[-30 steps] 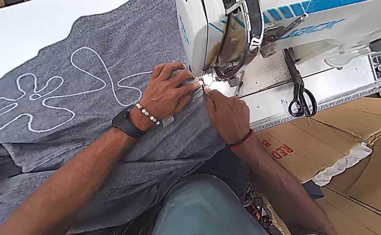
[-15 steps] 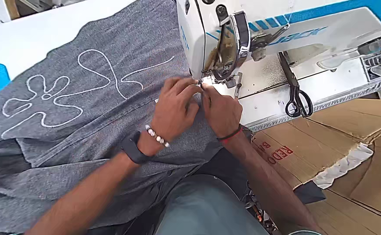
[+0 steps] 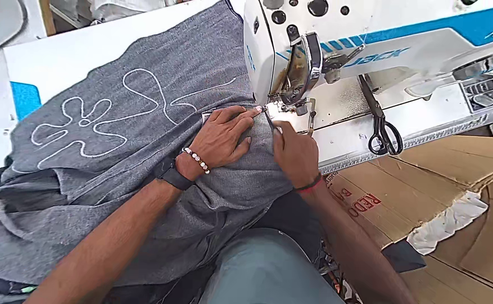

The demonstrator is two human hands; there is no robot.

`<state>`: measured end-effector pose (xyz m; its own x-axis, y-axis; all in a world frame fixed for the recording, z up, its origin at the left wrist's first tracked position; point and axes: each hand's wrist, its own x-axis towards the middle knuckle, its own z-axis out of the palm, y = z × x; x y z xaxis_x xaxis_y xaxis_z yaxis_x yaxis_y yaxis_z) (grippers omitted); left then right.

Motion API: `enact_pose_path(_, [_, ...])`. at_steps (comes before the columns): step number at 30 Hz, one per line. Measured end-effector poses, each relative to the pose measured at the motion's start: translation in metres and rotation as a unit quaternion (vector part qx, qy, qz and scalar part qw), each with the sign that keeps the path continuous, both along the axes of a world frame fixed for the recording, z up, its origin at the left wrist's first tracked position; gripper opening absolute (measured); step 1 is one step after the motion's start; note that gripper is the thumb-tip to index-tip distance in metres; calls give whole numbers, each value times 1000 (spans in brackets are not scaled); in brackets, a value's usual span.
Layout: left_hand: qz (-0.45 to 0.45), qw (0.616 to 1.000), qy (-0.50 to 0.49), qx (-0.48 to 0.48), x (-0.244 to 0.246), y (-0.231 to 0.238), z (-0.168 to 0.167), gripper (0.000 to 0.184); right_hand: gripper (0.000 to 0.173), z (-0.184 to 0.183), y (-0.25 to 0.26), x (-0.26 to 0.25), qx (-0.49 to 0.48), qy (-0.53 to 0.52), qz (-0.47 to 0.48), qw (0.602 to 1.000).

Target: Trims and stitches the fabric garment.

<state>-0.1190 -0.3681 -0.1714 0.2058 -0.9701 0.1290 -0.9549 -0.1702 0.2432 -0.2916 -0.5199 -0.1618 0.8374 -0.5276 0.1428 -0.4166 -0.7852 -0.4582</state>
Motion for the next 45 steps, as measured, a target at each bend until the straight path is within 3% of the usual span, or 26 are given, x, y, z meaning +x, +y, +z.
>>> enact_pose_path(2, [19, 1000, -12, -4, -8, -2, -1, 46, 34, -4, 9, 0, -64, 6, -14, 998])
enact_pose_path(7, [33, 999, -15, -9, -8, -5, -2, 45, 36, -4, 7, 2, -70, 26, -13, 997])
enact_pose_path(11, [8, 1000, -12, -9, 21, -10, -1, 42, 40, -2, 11, 13, -103, 69, -23, 992])
enact_pose_path(14, [2, 998, -60, 11, 26, -13, 8, 40, 43, 0, 14, 17, -120, 80, -26, 989])
enact_pose_path(17, [122, 990, -58, 50, -38, 8, 30, 44, 41, -9, 18, 8, -130, 15, -26, 991])
enact_pose_path(19, [237, 968, -1, 76, -77, 35, 30, 68, 41, -18, 21, -2, -145, -21, -17, 989])
enact_pose_path(21, [293, 951, 32, 90, -85, 70, 16, 87, 38, -23, 25, -11, -138, -23, -14, 990])
enact_pose_path(23, [282, 955, 15, 91, -52, 101, 1, 89, 42, -24, 29, -17, -131, -1, -13, 991])
enact_pose_path(26, [152, 981, 3, 120, 34, 124, 2, 96, 71, -23, 39, -19, -125, 47, -3, 991])
enact_pose_path(29, [120, 967, -24, 222, 77, 105, 31, 107, 82, -26, 48, -21, -123, 57, 0, 991])
enact_pose_path(30, [125, 960, -31, 250, 69, 89, 48, 104, 84, -26, 48, -21, -124, 57, -1, 991])
enact_pose_path(32, [135, 967, -18, 215, 32, 53, 75, 71, 82, -23, 45, -24, -111, 58, 5, 992])
enact_pose_path(34, [124, 988, 66, 60, -5, 17, 77, 34, 62, -17, 35, -25, -71, -3, 19, 997])
enact_pose_path(35, [129, 984, 118, -31, -16, -1, 61, 29, 46, -13, 26, -27, -43, -52, 21, 998])
enact_pose_path(37, [114, 980, 126, -105, -28, -22, 25, 30, 24, -1, -2, -32, -14, -114, 11, 993])
enact_pose_path(40, [51, 995, 22, -79, -26, -17, 0, 38, 28, 10, -54, -40, -35, -61, -12, 997])
enact_pose_path(43, [27, 996, 14, -81, -18, -13, -4, 39, 29, 6, -79, -37, -28, -16, 27, 999])
enact_pose_path(45, [21, 997, 19, -76, -15, -11, -4, 40, 25, 0, -68, -23, -26, -34, 62, 997])
